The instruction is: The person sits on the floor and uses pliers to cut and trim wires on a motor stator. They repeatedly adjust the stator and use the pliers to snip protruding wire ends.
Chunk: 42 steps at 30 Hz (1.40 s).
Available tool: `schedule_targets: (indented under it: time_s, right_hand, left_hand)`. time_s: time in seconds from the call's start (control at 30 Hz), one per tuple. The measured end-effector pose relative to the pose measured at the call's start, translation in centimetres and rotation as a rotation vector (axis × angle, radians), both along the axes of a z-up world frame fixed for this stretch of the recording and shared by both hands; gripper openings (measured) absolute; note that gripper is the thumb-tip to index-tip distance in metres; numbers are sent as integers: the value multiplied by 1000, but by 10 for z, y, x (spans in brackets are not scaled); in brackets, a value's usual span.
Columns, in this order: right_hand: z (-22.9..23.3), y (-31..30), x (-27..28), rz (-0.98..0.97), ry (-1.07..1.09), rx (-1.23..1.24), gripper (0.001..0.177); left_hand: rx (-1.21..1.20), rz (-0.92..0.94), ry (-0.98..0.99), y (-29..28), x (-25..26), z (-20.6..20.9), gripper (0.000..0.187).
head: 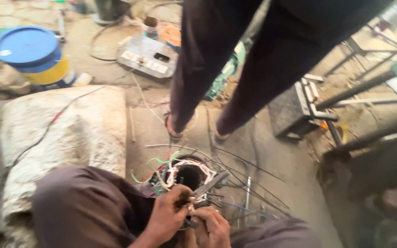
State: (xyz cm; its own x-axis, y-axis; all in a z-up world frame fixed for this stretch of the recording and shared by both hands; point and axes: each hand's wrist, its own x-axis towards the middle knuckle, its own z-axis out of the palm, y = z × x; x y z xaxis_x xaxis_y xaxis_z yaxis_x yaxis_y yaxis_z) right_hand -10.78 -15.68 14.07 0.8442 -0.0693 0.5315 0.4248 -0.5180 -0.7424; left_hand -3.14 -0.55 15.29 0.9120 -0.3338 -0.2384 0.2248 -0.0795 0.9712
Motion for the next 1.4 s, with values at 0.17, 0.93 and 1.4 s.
schedule_targets:
  time_s: [0.17, 0.93, 1.4]
  right_hand:
    - [5, 2, 17, -180, 9, -137, 14]
    - [8, -18, 0, -96, 428, 111, 14]
    - [-2, -31, -18, -77, 618, 363, 14]
  left_hand:
    - [-116, -20, 82, 2, -2, 2, 27]
    - [49, -79, -147, 4, -9, 26, 26]
    - [69, -159, -204, 1, 2, -2, 29]
